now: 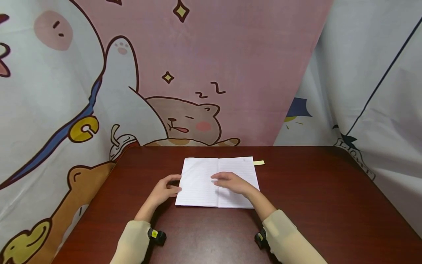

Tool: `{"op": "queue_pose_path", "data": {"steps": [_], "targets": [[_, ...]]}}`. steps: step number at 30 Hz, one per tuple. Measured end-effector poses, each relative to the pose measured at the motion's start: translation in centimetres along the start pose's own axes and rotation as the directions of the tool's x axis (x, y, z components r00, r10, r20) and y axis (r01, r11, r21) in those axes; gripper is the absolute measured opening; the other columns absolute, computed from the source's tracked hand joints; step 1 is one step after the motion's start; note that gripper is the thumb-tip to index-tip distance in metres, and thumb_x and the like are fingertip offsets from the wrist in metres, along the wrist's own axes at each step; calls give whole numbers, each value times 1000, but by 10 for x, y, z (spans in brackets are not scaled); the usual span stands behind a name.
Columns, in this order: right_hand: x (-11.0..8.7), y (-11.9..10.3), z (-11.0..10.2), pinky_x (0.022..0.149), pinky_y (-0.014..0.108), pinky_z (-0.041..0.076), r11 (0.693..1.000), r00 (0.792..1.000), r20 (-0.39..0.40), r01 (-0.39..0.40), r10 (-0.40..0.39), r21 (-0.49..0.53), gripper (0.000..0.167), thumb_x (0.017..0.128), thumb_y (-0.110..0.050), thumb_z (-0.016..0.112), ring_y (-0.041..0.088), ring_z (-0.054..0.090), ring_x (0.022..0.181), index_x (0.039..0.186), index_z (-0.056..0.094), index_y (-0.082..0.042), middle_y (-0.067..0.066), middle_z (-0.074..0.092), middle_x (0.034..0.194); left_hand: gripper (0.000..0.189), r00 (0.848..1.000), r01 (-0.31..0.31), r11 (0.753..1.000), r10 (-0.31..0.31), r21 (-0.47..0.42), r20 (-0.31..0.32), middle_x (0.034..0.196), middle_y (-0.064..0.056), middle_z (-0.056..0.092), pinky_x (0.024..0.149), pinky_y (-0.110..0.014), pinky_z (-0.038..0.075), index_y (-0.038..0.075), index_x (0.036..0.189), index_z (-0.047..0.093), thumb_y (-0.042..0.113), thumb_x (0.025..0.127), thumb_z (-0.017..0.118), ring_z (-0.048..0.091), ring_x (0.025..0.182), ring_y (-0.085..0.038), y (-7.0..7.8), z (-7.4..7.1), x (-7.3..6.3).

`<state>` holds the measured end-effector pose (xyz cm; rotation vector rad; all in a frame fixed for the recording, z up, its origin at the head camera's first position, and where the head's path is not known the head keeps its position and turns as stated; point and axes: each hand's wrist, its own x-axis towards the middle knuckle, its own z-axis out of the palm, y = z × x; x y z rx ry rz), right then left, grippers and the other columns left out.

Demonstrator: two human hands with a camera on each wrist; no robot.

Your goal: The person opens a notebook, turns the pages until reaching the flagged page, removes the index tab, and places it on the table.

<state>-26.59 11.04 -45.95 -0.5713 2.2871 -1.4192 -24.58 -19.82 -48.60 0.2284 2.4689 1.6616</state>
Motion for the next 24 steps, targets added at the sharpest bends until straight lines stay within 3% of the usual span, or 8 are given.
{"op": "queue_pose_path", "data": {"steps": [6, 11, 15, 18, 24], "targets": [[-5, -1, -6, 103, 45, 50, 999, 999, -43, -1, 2, 32, 40, 101, -20, 55, 36, 54, 131, 134, 58, 3, 22, 59, 139, 51, 999, -15, 992, 19, 122, -38, 135, -25, 56, 68, -27, 56, 1, 135, 57, 0, 86, 73, 67, 95, -25, 7, 5, -1], [-13, 3, -22, 99, 44, 52, 999, 988, -153, -4, 11, 50, 39, 101, -17, 56, 33, 57, 126, 133, 58, 4, 24, 58, 139, 54, 996, 16, 982, 1, 190, -89, 136, -23, 53, 63, -27, 50, 5, 136, 57, 3, 85, 75, 64, 98, -26, 9, 9, -3], [-21, 11, -37, 101, 48, 49, 999, 956, -293, -16, 4, -38, 36, 99, -15, 57, 35, 60, 121, 129, 62, 5, 25, 61, 134, 58, 994, 35, 975, -11, 221, -107, 139, -22, 52, 65, -29, 50, 5, 139, 55, 4, 85, 76, 64, 103, -29, 12, 12, -5], [-27, 18, -48, 103, 52, 46, 992, 927, -374, -73, 31, -100, 36, 99, -15, 58, 39, 59, 121, 129, 62, 5, 25, 62, 132, 60, 994, 41, 969, -15, 244, -111, 140, -21, 52, 67, -29, 51, 4, 140, 54, 5, 85, 76, 64, 104, -30, 14, 14, -5], [-35, 32, -66, 106, 55, 43, 962, 893, -429, -222, 135, -159, 47, 99, -19, 56, 46, 50, 130, 137, 53, 8, 30, 53, 140, 61, 993, 44, 964, -13, 263, -117, 140, -22, 52, 67, -29, 52, 4, 140, 53, 5, 85, 77, 65, 104, -30, 14, 16, -4]]}}
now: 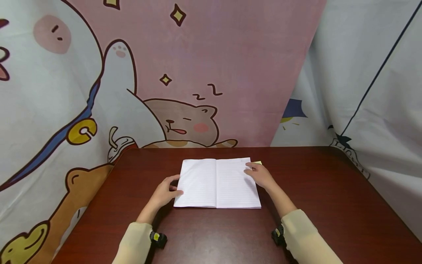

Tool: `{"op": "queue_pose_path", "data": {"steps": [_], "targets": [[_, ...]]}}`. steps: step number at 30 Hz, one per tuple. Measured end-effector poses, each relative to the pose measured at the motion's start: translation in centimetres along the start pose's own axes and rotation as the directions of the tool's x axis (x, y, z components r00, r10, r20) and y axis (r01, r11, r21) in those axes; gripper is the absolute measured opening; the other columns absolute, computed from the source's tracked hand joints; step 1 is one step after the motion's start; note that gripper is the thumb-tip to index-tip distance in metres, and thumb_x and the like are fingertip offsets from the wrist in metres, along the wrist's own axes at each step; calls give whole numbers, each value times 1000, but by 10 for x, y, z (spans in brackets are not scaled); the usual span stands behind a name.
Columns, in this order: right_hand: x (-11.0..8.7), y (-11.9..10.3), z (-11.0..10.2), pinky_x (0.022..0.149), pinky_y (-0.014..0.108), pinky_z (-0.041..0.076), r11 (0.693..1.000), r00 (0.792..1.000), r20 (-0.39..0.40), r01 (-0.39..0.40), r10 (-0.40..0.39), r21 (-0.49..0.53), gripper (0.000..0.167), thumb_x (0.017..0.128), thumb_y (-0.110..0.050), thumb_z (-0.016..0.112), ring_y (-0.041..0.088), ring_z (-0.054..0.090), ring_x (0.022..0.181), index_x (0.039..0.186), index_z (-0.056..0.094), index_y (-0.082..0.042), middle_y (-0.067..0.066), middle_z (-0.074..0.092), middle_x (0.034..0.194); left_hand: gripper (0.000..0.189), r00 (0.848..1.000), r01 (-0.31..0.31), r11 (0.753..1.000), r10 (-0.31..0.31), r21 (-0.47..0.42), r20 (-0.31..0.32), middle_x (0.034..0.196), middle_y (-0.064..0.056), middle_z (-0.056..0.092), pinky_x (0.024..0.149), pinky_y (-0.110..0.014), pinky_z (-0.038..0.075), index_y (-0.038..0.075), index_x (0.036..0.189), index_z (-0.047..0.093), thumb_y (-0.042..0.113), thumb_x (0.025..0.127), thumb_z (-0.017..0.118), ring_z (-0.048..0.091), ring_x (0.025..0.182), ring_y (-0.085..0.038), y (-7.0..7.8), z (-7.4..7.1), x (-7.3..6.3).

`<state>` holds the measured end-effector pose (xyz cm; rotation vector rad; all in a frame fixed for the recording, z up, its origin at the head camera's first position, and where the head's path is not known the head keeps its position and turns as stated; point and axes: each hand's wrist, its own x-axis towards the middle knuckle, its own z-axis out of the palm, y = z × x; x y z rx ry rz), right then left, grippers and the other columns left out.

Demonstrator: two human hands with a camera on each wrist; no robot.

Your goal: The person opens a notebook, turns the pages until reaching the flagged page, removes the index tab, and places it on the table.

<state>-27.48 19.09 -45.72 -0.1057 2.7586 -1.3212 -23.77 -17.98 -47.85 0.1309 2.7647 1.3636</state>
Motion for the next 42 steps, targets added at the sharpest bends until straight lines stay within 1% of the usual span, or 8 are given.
{"op": "queue_pose_path", "data": {"steps": [6, 14, 19, 22, 29, 34, 38, 42], "targets": [[2, 7, -6, 109, 57, 40, 997, 999, 34, -28, 30, -74, 59, 97, -19, 55, 50, 44, 133, 139, 41, 21, 39, 44, 143, 61, 1000, -1, 1000, 1, 2, 3, 141, -23, 51, 69, -31, 54, 4, 141, 53, 7, 85, 77, 64, 105, -32, 1, 0, -1], [2, 7, -9, 98, 53, 47, 993, 999, 30, 24, -21, -119, 44, 95, -16, 57, 44, 57, 113, 123, 58, 18, 37, 59, 124, 62, 1000, -2, 1000, 2, -4, 3, 141, -24, 50, 72, -34, 55, 4, 141, 53, 10, 85, 77, 64, 106, -33, 3, -1, -1], [1, 4, -11, 109, 59, 38, 991, 998, 47, -29, 35, -133, 57, 97, -23, 56, 53, 41, 131, 133, 49, 20, 41, 45, 138, 62, 1000, 4, 1000, -4, -3, 2, 141, -22, 51, 72, -34, 55, 4, 142, 52, 11, 85, 77, 63, 107, -32, 2, -1, 0], [1, 4, -11, 111, 60, 35, 989, 998, 57, -31, 40, -145, 56, 97, -24, 56, 54, 36, 135, 135, 49, 18, 40, 44, 140, 62, 1000, 6, 1000, -6, -5, 3, 141, -22, 51, 73, -34, 55, 4, 142, 52, 12, 85, 77, 63, 107, -32, 1, -1, -1], [2, 4, -8, 110, 59, 36, 989, 996, 35, -82, 87, -126, 58, 96, -25, 58, 53, 37, 134, 135, 49, 18, 41, 39, 141, 62, 1000, 8, 1000, -8, -4, 1, 142, -22, 50, 75, -35, 55, 5, 142, 52, 13, 86, 77, 63, 108, -32, -1, 0, -1], [2, 4, -8, 108, 56, 40, 990, 996, 10, -81, 83, -117, 54, 97, -21, 57, 49, 45, 132, 134, 50, 17, 38, 47, 140, 62, 1000, 11, 1000, -11, -10, 0, 143, -22, 50, 74, -34, 54, 5, 142, 52, 13, 86, 77, 63, 108, -31, -2, 0, 0], [2, 5, -8, 100, 51, 47, 991, 993, -26, -117, 115, -70, 50, 95, -20, 60, 43, 54, 121, 133, 53, 12, 33, 55, 132, 62, 1000, 16, 1000, -16, -15, -1, 143, -22, 50, 73, -33, 54, 5, 142, 52, 13, 86, 77, 63, 108, -31, -1, 0, 0], [2, 8, -8, 78, 37, 51, 989, 987, -66, -147, 145, -27, 39, 93, -19, 65, 32, 60, 96, 119, 58, 9, 24, 63, 109, 61, 1000, 25, 999, -25, -24, 2, 143, -22, 50, 70, -32, 54, 6, 142, 52, 13, 86, 77, 62, 108, -31, -1, -1, 0]]}}
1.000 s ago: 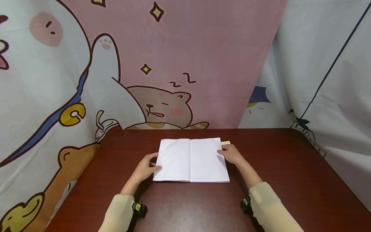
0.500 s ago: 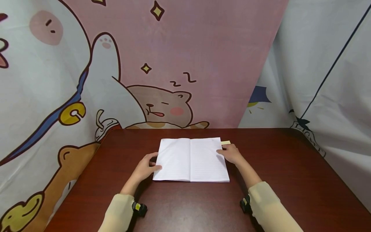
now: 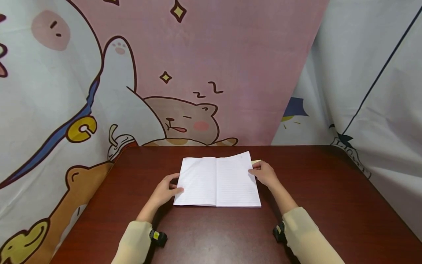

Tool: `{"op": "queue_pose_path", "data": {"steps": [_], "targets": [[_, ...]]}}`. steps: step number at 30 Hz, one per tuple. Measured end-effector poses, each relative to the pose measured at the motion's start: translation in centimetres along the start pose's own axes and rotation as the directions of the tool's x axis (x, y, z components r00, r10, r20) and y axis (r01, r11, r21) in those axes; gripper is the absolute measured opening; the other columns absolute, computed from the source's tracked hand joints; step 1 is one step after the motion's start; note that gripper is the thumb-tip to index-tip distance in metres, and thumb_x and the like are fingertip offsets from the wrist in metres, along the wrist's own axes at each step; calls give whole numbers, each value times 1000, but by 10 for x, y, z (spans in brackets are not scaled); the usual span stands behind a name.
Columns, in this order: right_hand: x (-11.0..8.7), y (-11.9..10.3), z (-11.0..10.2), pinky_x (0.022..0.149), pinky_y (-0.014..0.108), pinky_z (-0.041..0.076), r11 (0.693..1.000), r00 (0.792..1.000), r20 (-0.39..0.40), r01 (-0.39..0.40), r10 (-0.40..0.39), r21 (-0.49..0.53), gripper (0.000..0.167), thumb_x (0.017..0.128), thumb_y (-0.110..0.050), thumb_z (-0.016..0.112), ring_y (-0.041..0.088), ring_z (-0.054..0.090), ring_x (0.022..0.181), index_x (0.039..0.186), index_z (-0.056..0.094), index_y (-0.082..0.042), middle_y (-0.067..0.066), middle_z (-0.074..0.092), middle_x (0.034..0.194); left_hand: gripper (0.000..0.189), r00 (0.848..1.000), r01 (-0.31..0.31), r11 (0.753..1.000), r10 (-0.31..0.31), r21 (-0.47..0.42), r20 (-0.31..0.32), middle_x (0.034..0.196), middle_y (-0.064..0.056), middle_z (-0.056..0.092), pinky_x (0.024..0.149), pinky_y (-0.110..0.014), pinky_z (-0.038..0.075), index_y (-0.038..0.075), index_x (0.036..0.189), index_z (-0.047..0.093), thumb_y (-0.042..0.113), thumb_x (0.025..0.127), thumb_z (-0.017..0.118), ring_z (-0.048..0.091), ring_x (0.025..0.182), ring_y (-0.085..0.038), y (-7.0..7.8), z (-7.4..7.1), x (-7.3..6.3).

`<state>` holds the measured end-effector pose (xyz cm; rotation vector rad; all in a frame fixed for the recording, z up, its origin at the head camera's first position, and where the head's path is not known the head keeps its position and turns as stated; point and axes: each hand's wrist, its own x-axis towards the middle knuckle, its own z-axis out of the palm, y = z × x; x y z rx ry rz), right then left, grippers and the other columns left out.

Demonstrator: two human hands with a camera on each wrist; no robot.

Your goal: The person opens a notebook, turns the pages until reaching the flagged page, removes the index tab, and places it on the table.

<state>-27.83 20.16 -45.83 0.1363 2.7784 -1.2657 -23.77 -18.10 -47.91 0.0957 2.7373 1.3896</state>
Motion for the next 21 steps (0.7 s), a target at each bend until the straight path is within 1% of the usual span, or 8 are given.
{"op": "queue_pose_path", "data": {"steps": [3, 5, 7, 12, 17, 21], "targets": [[1, 1, 0, 68, 30, 46, 1000, 1000, -15, 4, -4, -11, 31, 92, -20, 67, 26, 58, 85, 108, 61, 6, 18, 63, 97, 61, 1000, 4, 1000, -4, -2, 0, 143, -22, 50, 69, -31, 53, 6, 142, 52, 14, 86, 77, 62, 108, -31, -1, 0, 0], [1, 1, 0, 66, 29, 44, 1000, 1000, -20, 15, -15, -22, 29, 92, -21, 67, 24, 56, 81, 103, 62, 5, 17, 62, 93, 61, 1000, 4, 1000, -4, -1, -1, 144, -21, 50, 70, -31, 53, 6, 142, 53, 14, 87, 77, 62, 108, -30, -1, 0, 0], [1, 0, 0, 65, 30, 44, 1000, 999, -29, 22, -22, -23, 28, 92, -21, 68, 24, 56, 80, 101, 63, 5, 17, 63, 92, 61, 1000, 3, 1000, -3, 0, 0, 144, -21, 50, 70, -30, 52, 6, 142, 53, 14, 87, 77, 62, 108, -30, -1, 0, 1], [0, 2, 0, 65, 29, 43, 999, 998, -59, 27, -29, -39, 29, 93, -23, 69, 25, 56, 81, 101, 68, 4, 17, 66, 95, 60, 1000, 5, 1000, -5, -3, 4, 144, -21, 50, 72, -31, 53, 6, 142, 52, 14, 87, 76, 62, 108, -30, -1, -1, 1], [-1, 3, -1, 62, 28, 42, 999, 996, -77, 36, -38, -33, 29, 92, -25, 69, 21, 56, 75, 102, 72, 2, 12, 68, 84, 61, 1000, 7, 1000, -7, -6, 6, 144, -20, 49, 73, -32, 53, 6, 143, 52, 14, 88, 76, 62, 109, -30, -1, -1, 0], [-1, 3, -1, 60, 27, 42, 999, 994, -100, 43, -43, -2, 26, 92, -23, 70, 18, 59, 71, 101, 68, 1, 10, 67, 79, 61, 1000, 10, 1000, -10, -15, 8, 144, -20, 49, 71, -31, 53, 6, 143, 51, 14, 88, 76, 62, 108, -30, -1, 0, 1]]}}
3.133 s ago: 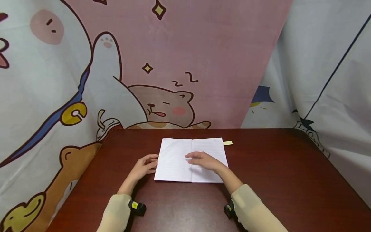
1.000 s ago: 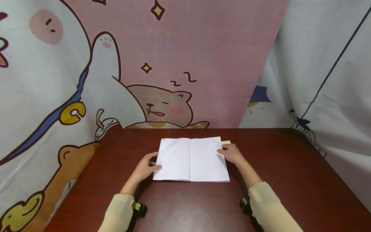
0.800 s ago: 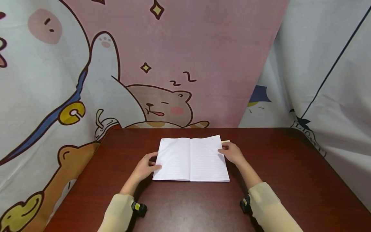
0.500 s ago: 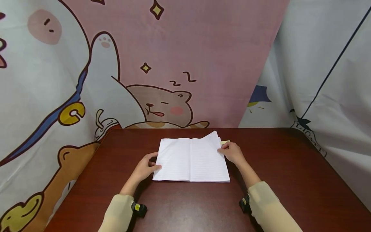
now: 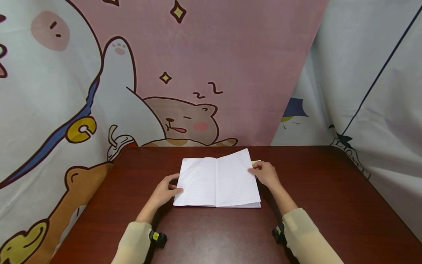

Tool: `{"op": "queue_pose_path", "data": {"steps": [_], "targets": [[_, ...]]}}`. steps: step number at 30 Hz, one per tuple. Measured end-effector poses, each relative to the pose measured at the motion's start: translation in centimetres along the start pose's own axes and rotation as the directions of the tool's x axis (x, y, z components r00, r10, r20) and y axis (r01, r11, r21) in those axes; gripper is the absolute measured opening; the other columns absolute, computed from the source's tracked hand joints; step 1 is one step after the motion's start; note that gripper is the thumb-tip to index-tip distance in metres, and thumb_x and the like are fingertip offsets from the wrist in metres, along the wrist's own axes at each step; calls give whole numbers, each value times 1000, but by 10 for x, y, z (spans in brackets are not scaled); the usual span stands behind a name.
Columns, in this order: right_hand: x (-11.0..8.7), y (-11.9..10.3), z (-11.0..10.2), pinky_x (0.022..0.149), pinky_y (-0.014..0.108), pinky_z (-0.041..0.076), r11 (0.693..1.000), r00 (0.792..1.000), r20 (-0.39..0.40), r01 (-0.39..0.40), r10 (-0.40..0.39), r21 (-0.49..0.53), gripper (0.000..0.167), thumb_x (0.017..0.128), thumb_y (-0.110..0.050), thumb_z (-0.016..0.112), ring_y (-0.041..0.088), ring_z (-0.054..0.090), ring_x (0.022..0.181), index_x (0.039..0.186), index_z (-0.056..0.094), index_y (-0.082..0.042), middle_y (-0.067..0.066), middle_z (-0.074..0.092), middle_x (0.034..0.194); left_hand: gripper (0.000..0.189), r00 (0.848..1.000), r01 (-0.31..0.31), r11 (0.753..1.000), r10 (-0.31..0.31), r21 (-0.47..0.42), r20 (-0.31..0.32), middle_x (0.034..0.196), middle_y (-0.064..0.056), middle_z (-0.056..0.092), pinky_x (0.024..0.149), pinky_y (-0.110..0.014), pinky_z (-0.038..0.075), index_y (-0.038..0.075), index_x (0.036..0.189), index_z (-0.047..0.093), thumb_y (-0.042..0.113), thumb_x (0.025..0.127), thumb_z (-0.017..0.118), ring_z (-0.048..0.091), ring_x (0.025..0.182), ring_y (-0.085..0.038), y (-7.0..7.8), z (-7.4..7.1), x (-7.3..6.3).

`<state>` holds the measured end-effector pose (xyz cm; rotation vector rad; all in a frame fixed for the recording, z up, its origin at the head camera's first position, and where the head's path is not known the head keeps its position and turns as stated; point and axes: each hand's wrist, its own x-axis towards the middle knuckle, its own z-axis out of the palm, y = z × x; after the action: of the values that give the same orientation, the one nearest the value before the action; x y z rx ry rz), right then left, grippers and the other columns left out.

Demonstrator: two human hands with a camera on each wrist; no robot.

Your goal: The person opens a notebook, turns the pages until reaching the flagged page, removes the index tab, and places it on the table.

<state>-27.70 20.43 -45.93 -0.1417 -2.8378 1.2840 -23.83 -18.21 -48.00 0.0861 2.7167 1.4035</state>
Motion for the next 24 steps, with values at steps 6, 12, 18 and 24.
{"op": "queue_pose_path", "data": {"steps": [6, 12, 18, 24], "targets": [[-1, -3, 1, 60, 26, 40, 1000, 998, -54, 29, -29, 0, 21, 91, -22, 71, 18, 57, 72, 93, 65, -2, 9, 65, 80, 61, 1000, -10, 1000, 10, -2, 0, 142, -21, 51, 68, -31, 53, 5, 142, 52, 14, 87, 77, 62, 107, -30, 0, 0, -1], [-2, -4, 2, 64, 26, 45, 998, 998, -52, 36, -34, 43, 28, 93, -24, 69, 22, 61, 77, 106, 70, 1, 18, 71, 98, 61, 1000, -9, 1000, 9, -2, -3, 141, -21, 51, 67, -30, 52, 5, 142, 52, 14, 87, 77, 62, 106, -29, 0, 0, 0], [-3, -11, 3, 75, 27, 57, 958, 999, 45, -14, 1, 285, 42, 99, -26, 61, 18, 64, 89, 128, 61, 4, 25, 64, 124, 61, 1000, -6, 1000, 6, 0, -6, 142, -21, 51, 69, -30, 53, 5, 142, 52, 13, 87, 76, 62, 106, -29, 0, 0, 0], [-6, -21, 1, 80, 25, 54, 851, 980, 197, -99, -6, 516, 50, 108, -30, 39, 12, 62, 96, 146, 43, 3, 27, 54, 136, 60, 1000, -6, 1000, 6, 5, -9, 141, -20, 52, 70, -30, 52, 5, 142, 52, 13, 87, 76, 62, 106, -28, 0, 1, 1]]}}
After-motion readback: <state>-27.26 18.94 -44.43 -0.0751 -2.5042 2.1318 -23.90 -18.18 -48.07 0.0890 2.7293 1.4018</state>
